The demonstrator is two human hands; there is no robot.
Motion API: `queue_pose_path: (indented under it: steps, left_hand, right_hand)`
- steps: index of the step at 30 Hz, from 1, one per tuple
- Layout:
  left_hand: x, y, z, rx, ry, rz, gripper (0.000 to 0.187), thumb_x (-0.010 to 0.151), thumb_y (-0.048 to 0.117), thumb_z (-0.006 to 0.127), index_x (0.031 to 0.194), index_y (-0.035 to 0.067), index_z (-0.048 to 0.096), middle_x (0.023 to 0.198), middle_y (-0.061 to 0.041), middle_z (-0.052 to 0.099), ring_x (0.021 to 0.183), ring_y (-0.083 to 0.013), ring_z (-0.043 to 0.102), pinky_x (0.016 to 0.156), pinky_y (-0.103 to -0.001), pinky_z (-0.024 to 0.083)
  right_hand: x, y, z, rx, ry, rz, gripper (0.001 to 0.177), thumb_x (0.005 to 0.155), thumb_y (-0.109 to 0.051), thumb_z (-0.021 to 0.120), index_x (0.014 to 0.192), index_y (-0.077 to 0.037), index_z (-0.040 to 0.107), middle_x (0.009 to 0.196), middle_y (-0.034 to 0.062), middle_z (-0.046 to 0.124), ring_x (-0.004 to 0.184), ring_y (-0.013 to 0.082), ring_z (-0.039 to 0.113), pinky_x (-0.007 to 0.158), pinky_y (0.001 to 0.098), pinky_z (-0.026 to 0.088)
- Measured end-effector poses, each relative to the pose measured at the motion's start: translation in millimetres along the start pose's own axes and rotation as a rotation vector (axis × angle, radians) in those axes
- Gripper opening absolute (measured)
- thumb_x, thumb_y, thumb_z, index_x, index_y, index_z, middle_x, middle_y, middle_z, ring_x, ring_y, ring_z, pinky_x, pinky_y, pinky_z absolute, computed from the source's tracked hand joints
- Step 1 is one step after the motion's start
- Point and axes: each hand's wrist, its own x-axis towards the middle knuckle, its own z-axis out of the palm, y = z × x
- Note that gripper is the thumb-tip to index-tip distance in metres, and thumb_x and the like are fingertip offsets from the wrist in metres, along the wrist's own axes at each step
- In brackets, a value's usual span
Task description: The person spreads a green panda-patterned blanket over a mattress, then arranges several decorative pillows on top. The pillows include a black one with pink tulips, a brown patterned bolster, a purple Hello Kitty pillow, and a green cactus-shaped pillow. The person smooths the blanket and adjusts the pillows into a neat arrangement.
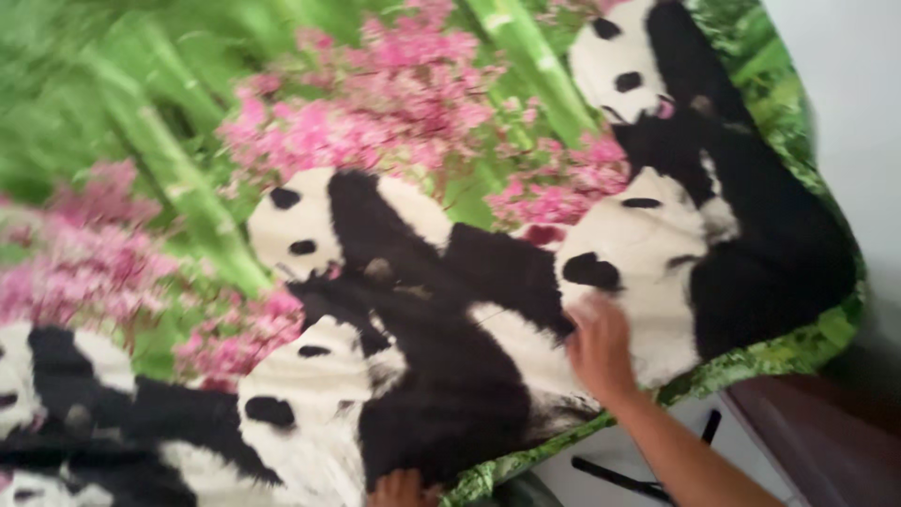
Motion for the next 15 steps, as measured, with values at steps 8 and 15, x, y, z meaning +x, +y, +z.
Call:
queue_pose_path:
  steps: [8, 15]
  left_hand:
    - [-76, -86, -29, 0.602, -0.683, -0.473, 0.026, 0.087, 0.040, 0.066, 0.107, 0.024, 0.062, 0.115, 0.001, 0.058, 0.107, -0.0251, 0.060, 0.076, -0.053, 0.050]
    - [-78, -121, -18, 0.159, -0.423, -0.288, 0.028, 0.076, 0.019, 0.057, 0.104, 0.020, 0.065, 0.114, -0.004, 0.066, 0.100, -0.0287, 0.066, 0.078, -0.050, 0.054]
  right_hand:
    - [-53, -167, 52, 0.387, -0.407, -0.481, 0.027, 0.079, -0.019, 0.080, 0.102, -0.017, 0.066, 0.107, 0.0070, 0.055, 0.105, 0.0302, 0.056, 0.091, 0.0498, 0.044]
    - [-92, -235, 107, 0.124, -0.917, -0.506, 0.038, 0.062, -0.017, 0.083, 0.096, -0.010, 0.066, 0.096, 0.0108, 0.055, 0.095, 0.0342, 0.056, 0.077, 0.0471, 0.047]
